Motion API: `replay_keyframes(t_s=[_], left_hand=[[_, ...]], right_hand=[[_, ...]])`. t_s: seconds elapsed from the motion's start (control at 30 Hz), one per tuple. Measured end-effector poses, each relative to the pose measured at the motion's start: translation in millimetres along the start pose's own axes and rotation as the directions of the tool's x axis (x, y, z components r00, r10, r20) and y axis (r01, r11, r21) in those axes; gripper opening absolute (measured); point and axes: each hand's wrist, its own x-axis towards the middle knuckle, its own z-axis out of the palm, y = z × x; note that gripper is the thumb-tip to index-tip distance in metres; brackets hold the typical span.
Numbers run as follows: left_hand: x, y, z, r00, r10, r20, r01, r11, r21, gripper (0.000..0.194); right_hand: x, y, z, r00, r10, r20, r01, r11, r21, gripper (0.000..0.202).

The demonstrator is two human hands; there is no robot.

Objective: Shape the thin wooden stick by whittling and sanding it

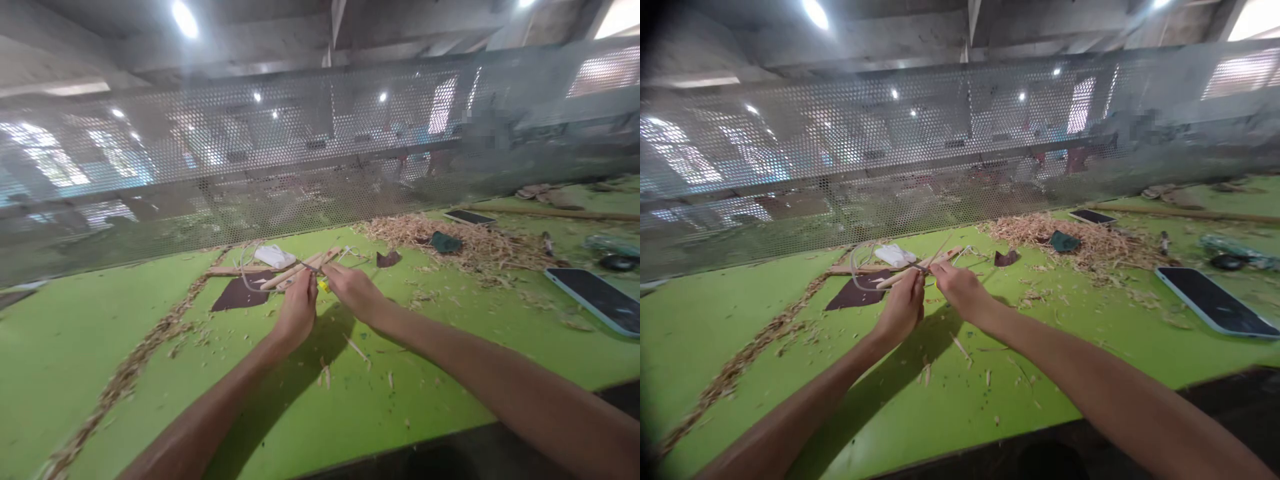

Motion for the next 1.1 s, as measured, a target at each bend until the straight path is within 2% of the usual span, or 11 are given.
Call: replay_keyframes(t_s=[0.07,0.2,0.33,0.47,0.57,0.7,0.8,0.97,1.1], left_hand=[[0.9,-0.5,0.0,1.000,0.016,-0.009,-0.016,1.000,0.022,0.027],[3.1,-4.0,0.3,0.991,0.111,-0.070,-0.105,0.991,0.082,0.024],[4.2,-5.2,-0.2,0.982,0.170,-0.082,-0.161,0.981,0.112,0.023],[4.2,-1.8,-0.2,0.988,0.123,-0.097,-0.115,0.990,0.085,0.024],[4.9,0.2,0.4,0.997,0.047,-0.059,-0.046,0.999,0.015,0.028],[6.5,0.5,0.6,0.997,0.051,-0.056,-0.050,0.998,0.024,0.029],[6.0,0.7,0.6,0.998,0.036,-0.046,-0.035,0.999,0.016,0.029],[2.5,1.5,0.8,0.998,-0.066,0.016,0.068,0.994,-0.086,0.030],[1.8,2.1,1.1,0.999,-0.007,-0.032,0.005,0.998,-0.058,0.030]], right_hand=[[0.6,-2.1,-1.3,1.000,0.030,0.006,-0.030,0.999,-0.026,0.030],[0.8,-2.0,-6.1,0.999,-0.002,0.035,0.006,0.994,-0.109,0.034],[0.9,1.4,-8.9,0.999,-0.038,-0.012,0.036,0.995,-0.097,0.037],[0.6,5.5,-5.6,0.998,-0.045,-0.038,0.043,0.997,-0.064,0.037],[-0.4,7.5,-3.5,0.997,-0.039,-0.060,0.035,0.998,-0.058,0.035],[-2.0,7.6,-5.5,0.995,-0.060,-0.076,0.052,0.993,-0.109,0.040],[-2.3,7.0,-7.9,0.996,-0.058,-0.071,0.050,0.993,-0.111,0.044],[-0.7,6.5,-6.9,0.999,-0.030,-0.026,0.027,0.994,-0.103,0.046],[0.5,4.1,-4.1,1.000,0.014,0.002,-0.014,0.995,-0.102,0.045]])
